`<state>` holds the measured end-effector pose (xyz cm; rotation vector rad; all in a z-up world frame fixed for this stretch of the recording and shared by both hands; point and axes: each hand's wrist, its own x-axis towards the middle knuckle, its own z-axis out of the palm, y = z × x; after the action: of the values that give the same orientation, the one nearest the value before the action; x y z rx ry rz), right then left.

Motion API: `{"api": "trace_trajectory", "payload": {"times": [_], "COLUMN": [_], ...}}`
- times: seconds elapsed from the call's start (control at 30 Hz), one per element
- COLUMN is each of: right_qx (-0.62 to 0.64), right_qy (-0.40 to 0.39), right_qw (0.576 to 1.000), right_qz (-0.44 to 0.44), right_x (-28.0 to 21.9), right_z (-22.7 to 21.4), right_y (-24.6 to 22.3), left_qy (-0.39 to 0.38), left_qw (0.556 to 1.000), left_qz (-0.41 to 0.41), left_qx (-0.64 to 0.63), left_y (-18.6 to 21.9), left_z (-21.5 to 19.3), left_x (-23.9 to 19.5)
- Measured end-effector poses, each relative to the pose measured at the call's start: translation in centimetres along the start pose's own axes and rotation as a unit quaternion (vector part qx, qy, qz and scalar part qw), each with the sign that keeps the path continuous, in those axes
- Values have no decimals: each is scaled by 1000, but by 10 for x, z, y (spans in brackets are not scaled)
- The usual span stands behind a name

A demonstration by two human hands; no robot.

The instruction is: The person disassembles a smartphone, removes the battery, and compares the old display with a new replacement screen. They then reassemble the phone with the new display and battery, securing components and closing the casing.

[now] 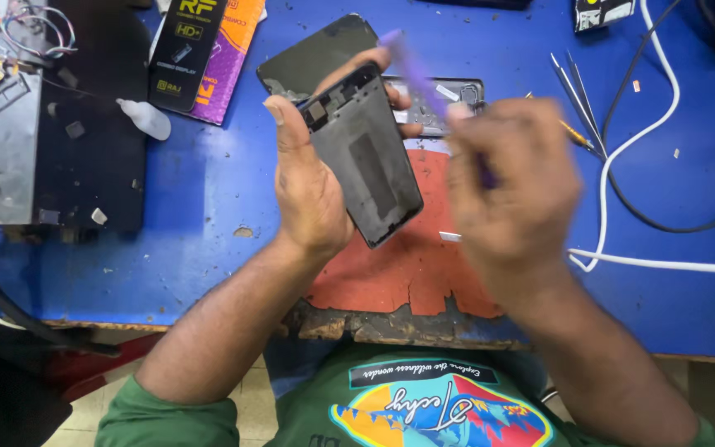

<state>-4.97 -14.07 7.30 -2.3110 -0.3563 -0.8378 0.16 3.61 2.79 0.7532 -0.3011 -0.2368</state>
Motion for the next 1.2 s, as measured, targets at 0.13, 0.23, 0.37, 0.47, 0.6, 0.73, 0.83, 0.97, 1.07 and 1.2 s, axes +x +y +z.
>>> {"api": "trace_trajectory", "payload": {"times": [0.13,0.23,0.37,0.47,0.6,0.73,0.83,0.97,1.07,1.2], "right_qx": [53,16,3,6,30,82,117,22,-117,-62], "right_qy": [-69,-134,-188,-118,-85,-139,-160,-148,-134,-80], "right_qw": [996,991,980,989,993,987,979,986,980,994], "right_qz": [14,25,63,93,81,-25,-49,-76,89,32], "right_x": [-9,-25,-41,-50,-54,-74,-81,-63,-43,-51], "right_z": [25,14,-22,-36,-31,-10,-4,-2,-17,-25], "right_y": [-5,-5,9,11,-1,-16,-19,-3,28,29], "left_qy": [30,15,8,14,16,24,28,18,25,19], "left_qw": [999,997,994,992,991,989,988,986,984,991], "left_qz": [18,71,92,50,26,15,14,16,21,32], "left_qx": [8,35,-57,-116,-131,-149,-151,-165,-175,-128], "left_y": [5,16,29,26,26,23,23,26,24,20], "left_z": [-1,-8,-15,-14,-9,-12,-14,-14,-14,-11], "left_x": [1,7,14,11,16,16,15,15,13,14]}}
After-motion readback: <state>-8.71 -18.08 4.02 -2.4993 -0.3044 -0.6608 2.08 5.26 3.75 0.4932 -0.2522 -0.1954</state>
